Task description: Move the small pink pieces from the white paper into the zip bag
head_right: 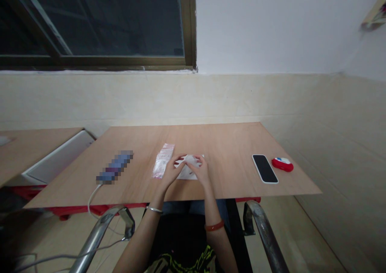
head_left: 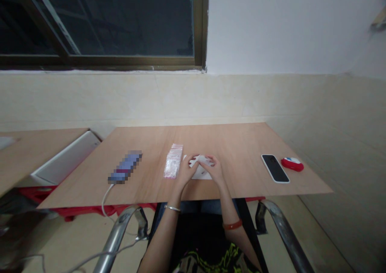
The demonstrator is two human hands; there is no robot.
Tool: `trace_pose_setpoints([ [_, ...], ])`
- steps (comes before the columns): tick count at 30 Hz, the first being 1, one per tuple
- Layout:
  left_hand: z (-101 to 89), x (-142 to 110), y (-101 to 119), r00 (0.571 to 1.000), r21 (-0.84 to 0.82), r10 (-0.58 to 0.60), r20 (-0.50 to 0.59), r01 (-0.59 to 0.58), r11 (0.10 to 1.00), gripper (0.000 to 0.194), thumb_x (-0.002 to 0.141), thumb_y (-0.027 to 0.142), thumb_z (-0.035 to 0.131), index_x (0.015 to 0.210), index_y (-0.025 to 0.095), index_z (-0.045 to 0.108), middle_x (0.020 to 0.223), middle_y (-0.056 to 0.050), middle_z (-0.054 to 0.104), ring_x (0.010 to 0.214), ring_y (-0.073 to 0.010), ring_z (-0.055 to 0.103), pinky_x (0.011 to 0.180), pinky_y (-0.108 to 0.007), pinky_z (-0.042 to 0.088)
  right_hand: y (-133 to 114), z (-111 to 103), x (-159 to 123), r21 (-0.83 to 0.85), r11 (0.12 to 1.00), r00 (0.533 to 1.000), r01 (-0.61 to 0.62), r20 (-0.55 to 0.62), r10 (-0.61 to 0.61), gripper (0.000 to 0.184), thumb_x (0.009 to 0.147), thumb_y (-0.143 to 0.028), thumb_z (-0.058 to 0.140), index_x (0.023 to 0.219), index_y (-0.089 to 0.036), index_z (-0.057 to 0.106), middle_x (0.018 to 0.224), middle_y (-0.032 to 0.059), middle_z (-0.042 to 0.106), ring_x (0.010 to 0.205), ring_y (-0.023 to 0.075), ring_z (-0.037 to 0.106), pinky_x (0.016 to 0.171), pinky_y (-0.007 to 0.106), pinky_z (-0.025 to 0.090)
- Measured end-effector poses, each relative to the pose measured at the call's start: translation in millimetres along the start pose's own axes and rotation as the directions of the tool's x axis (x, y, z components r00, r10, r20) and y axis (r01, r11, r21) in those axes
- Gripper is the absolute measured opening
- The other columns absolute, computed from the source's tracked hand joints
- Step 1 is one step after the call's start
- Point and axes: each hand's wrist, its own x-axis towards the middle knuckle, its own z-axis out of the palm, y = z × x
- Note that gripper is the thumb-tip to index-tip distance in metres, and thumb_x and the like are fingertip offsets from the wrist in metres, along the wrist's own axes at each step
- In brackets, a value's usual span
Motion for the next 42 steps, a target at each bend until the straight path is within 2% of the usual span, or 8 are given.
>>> trace_pose_setpoints([
  [4,-1.4,-2,-3,0.995,-0.112,-0.043,0.095,0.054,0.992,0.046,0.074,0.019,0.062,0.118,0.020,0.052,0.112,-0.009,0.060,0.096,-0.0185,0.059,0.082,-0.033,0.048,-4,0,0,0.104,0.994,0.999,-0.025,-0.035,0.029,0.045,0.057,-0.042,0.074,0.090,-0.017,0.057,0.087,0.0055,0.064,0.078,0.0179,0.061,0.067,0.030,0.050],
  [7,2.9,-3,-6,0.984,-0.188,-0.076,0.164,0.107,0.976,0.052,0.070,0.020,0.067,0.119,0.019,0.051,0.106,-0.009,0.064,0.094,-0.0189,0.061,0.083,-0.034,0.048,-3,2,1,0.181,0.983,0.999,-0.038,-0.029,0.044,0.042,0.058,-0.039,0.074,0.088,-0.017,0.054,0.083,0.0041,0.065,0.074,0.0167,0.061,0.067,0.030,0.051],
  [13,7.6,1,-3,0.984,-0.309,-0.117,0.137,0.154,0.939,0.024,0.076,0.033,0.062,0.090,0.013,0.065,0.090,-0.009,0.068,0.081,-0.0181,0.065,0.078,-0.032,0.051,-5,5,3,0.241,0.969,0.998,-0.056,0.002,0.057,0.035,0.062,-0.039,0.071,0.084,-0.016,0.058,0.081,0.0054,0.065,0.070,0.0150,0.060,0.063,0.027,0.049],
  [21,-0.9,0,9,0.960,-0.449,-0.274,0.065,0.273,0.851,0.035,0.075,0.043,0.061,0.090,0.012,0.065,0.091,-0.012,0.068,0.076,-0.0196,0.066,0.071,-0.034,0.055,-17,-4,1,0.290,0.948,0.991,-0.133,0.074,0.116,0.029,0.067,-0.042,0.065,0.080,-0.016,0.066,0.077,0.0044,0.067,0.063,0.0135,0.058,0.057,0.025,0.045],
  [26,1.0,1,11,0.953,-0.424,-0.301,0.045,0.291,0.858,0.039,0.073,0.046,0.063,0.096,0.014,0.062,0.092,-0.011,0.068,0.066,-0.0186,0.067,0.062,-0.031,0.055,-14,-12,3,0.242,0.966,0.996,-0.088,0.042,0.080,0.026,0.070,-0.041,0.062,0.077,-0.017,0.066,0.076,0.0036,0.067,0.060,0.0113,0.055,0.056,0.023,0.041],
  [32,4.7,0,10,0.955,-0.406,-0.297,0.022,0.280,0.870,0.039,0.074,0.049,0.059,0.094,0.015,0.061,0.090,-0.009,0.068,0.062,-0.0174,0.066,0.056,-0.029,0.054,-19,-11,3,0.284,0.951,0.993,-0.120,0.039,0.113,0.026,0.069,-0.040,0.063,0.080,-0.017,0.064,0.067,0.0009,0.063,0.055,0.0105,0.053,0.055,0.023,0.041],
  [36,7.2,0,13,0.960,-0.402,-0.280,-0.005,0.255,0.879,0.038,0.075,0.049,0.058,0.088,0.014,0.061,0.089,-0.009,0.067,0.067,-0.0175,0.066,0.059,-0.028,0.053,-23,-11,3,0.254,0.963,0.996,-0.088,0.014,0.087,0.028,0.069,-0.042,0.063,0.079,-0.016,0.064,0.067,0.0018,0.062,0.058,0.0115,0.053,0.056,0.023,0.042],
  [42,11.9,0,12,0.971,-0.303,-0.200,-0.129,0.153,0.941,0.031,0.080,0.044,0.054,0.080,0.014,0.061,0.077,-0.007,0.066,0.071,-0.0162,0.063,0.065,-0.027,0.050,-32,-8,1,0.205,0.978,0.998,-0.046,-0.030,0.053,0.026,0.069,-0.041,0.062,0.073,-0.015,0.063,0.070,0.0035,0.063,0.063,0.0131,0.055,0.059,0.024,0.044],
])
